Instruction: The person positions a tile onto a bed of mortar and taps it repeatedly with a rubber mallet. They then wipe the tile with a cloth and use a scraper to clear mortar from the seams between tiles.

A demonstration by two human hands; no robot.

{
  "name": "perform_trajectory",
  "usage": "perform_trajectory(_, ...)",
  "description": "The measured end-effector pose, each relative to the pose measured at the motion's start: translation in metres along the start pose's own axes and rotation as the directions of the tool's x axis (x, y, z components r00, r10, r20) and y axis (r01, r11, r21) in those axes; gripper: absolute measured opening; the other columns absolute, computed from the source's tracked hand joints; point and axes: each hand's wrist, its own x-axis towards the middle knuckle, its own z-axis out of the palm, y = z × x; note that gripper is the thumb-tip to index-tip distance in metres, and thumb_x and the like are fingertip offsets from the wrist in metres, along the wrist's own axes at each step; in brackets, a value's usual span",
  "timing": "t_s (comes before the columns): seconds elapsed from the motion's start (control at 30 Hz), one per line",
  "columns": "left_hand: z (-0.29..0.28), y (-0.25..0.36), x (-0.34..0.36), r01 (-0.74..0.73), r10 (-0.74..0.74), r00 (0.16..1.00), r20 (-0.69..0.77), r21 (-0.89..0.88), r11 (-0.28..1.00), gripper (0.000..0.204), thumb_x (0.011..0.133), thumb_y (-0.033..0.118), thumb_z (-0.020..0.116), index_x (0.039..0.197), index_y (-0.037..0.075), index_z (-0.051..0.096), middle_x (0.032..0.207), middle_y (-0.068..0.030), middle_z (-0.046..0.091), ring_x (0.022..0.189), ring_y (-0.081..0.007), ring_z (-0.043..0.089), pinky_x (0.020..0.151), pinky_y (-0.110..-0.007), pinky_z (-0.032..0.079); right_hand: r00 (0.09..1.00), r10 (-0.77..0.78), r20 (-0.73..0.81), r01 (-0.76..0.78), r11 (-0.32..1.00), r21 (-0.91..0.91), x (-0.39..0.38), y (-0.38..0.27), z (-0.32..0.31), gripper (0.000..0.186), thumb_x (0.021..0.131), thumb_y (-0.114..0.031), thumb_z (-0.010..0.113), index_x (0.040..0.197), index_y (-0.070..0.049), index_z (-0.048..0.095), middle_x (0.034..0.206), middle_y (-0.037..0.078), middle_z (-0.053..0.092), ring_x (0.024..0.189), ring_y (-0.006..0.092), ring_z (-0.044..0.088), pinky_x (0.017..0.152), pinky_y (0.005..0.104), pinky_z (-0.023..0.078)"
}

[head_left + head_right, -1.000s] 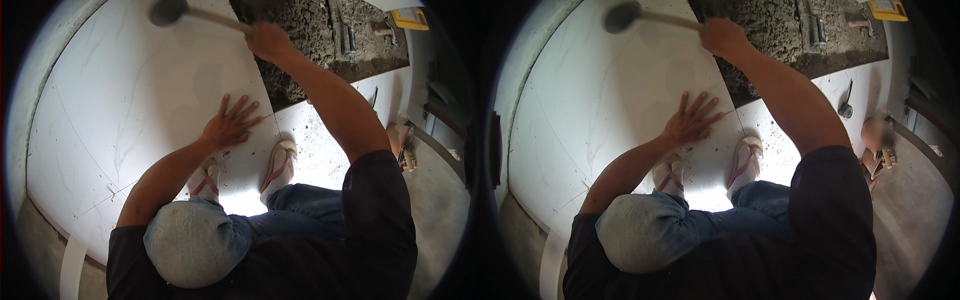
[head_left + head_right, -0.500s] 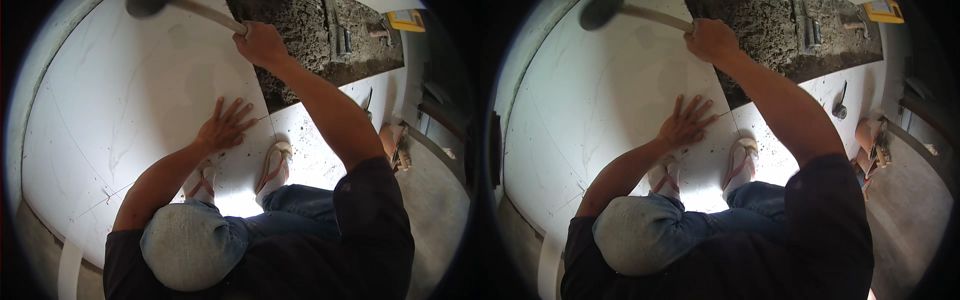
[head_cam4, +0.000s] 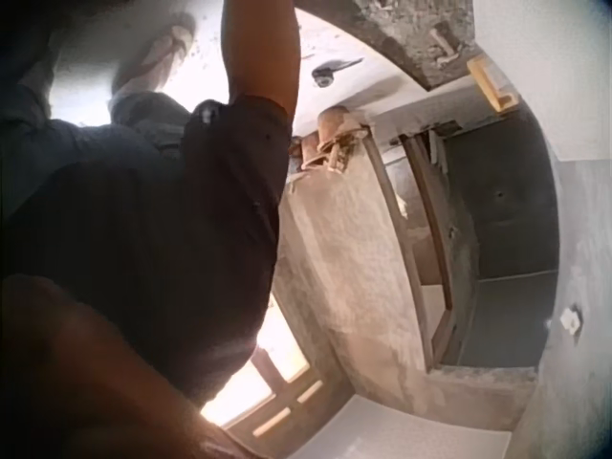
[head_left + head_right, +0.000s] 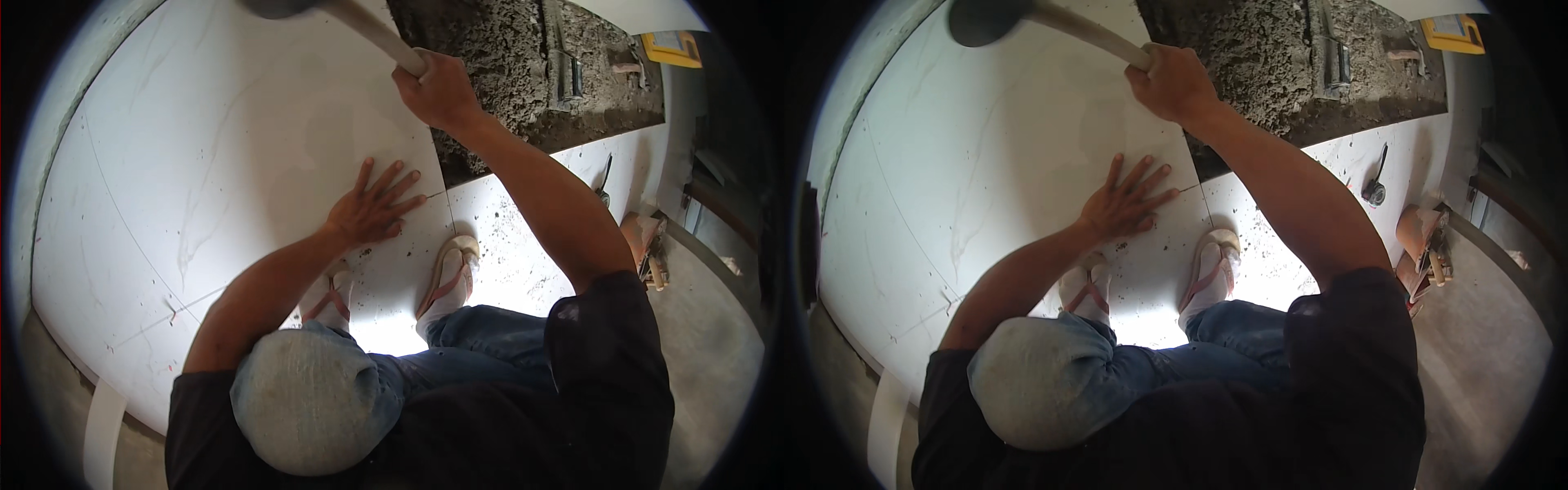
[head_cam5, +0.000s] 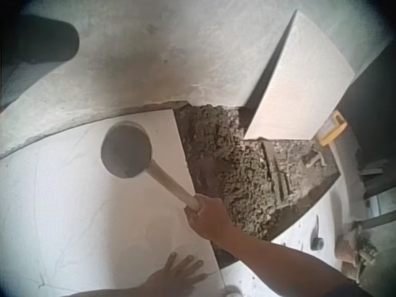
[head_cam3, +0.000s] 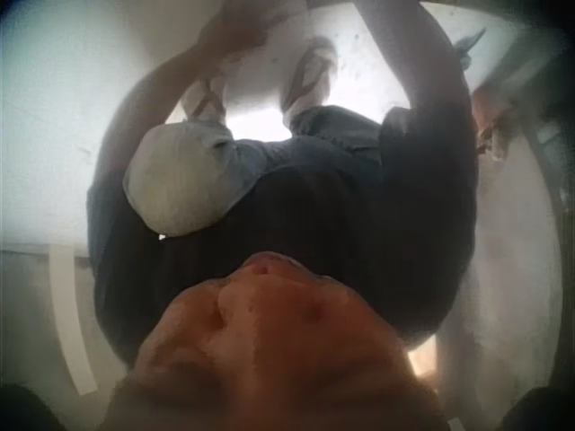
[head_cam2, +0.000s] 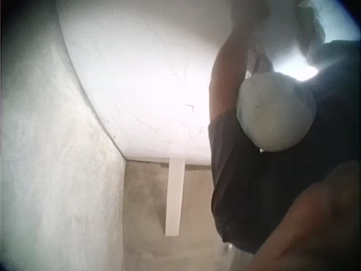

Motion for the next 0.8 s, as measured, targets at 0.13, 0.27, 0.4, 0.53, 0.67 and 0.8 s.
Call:
perform_trajectory(0.13, 0.002, 0.012, -0.009, -0.001, 0.001, 1.000, -0.009, -0.030, 1.000, 0.063, 0.088, 0.053, 0.050, 0.146, 0.035, 0.032, 0.157, -0.0036, 0.019, 0.146, -0.0305, 0.010, 0.112, -0.066, 0.006, 0.994, 0.004, 0.107, 0.018, 0.978, -0.208, -0.022, 0.009, -0.002, 0.028, 0.085, -0.028, 0.057, 0.083, -0.002, 0.065, 0.077, 0.021, 0.066, 0.076, 0.0403, 0.066, 0.071, 0.0471, 0.054)
perform_trajectory(0.27, 0.000, 0.013, -0.015, -0.007, 0.007, 1.000, -0.006, -0.012, 1.000, 0.064, 0.088, 0.054, 0.051, 0.146, 0.035, 0.032, 0.157, -0.0040, 0.020, 0.146, -0.0303, 0.010, 0.112, -0.066, 0.008, 0.996, -0.004, 0.085, -0.005, 0.995, 0.103, -0.045, -0.007, -0.005, 0.027, 0.085, -0.027, 0.057, 0.085, -0.002, 0.066, 0.077, 0.021, 0.067, 0.077, 0.0397, 0.067, 0.072, 0.0483, 0.054)
perform_trajectory(0.4, -0.002, 0.010, -0.007, -0.006, 0.007, 1.000, 0.014, -0.029, 1.000, 0.066, 0.087, 0.054, 0.052, 0.146, 0.035, 0.031, 0.158, -0.0040, 0.017, 0.146, -0.0303, 0.010, 0.113, -0.065, 0.009, 0.960, 0.058, 0.275, -0.023, 0.991, -0.129, -0.066, 0.016, -0.019, 0.026, 0.084, -0.026, 0.058, 0.090, -0.002, 0.066, 0.076, 0.022, 0.066, 0.076, 0.0393, 0.067, 0.072, 0.0487, 0.054)
perform_trajectory(0.53, 0.000, 0.007, -0.008, 0.012, -0.013, 1.000, -0.022, -0.034, 0.999, 0.065, 0.087, 0.051, 0.054, 0.146, 0.035, 0.032, 0.158, -0.0038, 0.015, 0.146, -0.0306, 0.009, 0.113, -0.065, 0.007, 0.946, 0.114, 0.303, -0.018, 0.953, -0.302, -0.065, 0.030, -0.018, 0.023, 0.081, -0.023, 0.064, 0.083, 0.000, 0.062, 0.073, 0.020, 0.064, 0.069, 0.0376, 0.065, 0.063, 0.0455, 0.052)
perform_trajectory(0.67, -0.003, 0.011, -0.008, 0.017, -0.013, 0.998, 0.057, -0.062, 0.998, 0.065, 0.087, 0.049, 0.054, 0.146, 0.035, 0.032, 0.159, -0.0038, 0.015, 0.146, -0.0306, 0.009, 0.113, -0.065, 0.005, 0.974, 0.055, 0.218, -0.049, 0.998, -0.035, -0.072, 0.016, -0.020, 0.027, 0.083, -0.028, 0.062, 0.092, -0.003, 0.065, 0.076, 0.021, 0.066, 0.074, 0.0386, 0.066, 0.070, 0.0478, 0.054)
perform_trajectory(0.8, -0.005, 0.007, -0.004, 0.023, -0.023, 1.000, -0.013, -0.009, 1.000, 0.066, 0.086, 0.048, 0.054, 0.147, 0.035, 0.032, 0.159, -0.0039, 0.015, 0.147, -0.0305, 0.008, 0.113, -0.065, 0.004, 0.990, -0.057, 0.129, 0.064, 0.997, -0.050, -0.058, 0.021, -0.015, 0.020, 0.081, -0.023, 0.064, 0.085, -0.003, 0.064, 0.070, 0.020, 0.064, 0.069, 0.0386, 0.065, 0.062, 0.0450, 0.052)
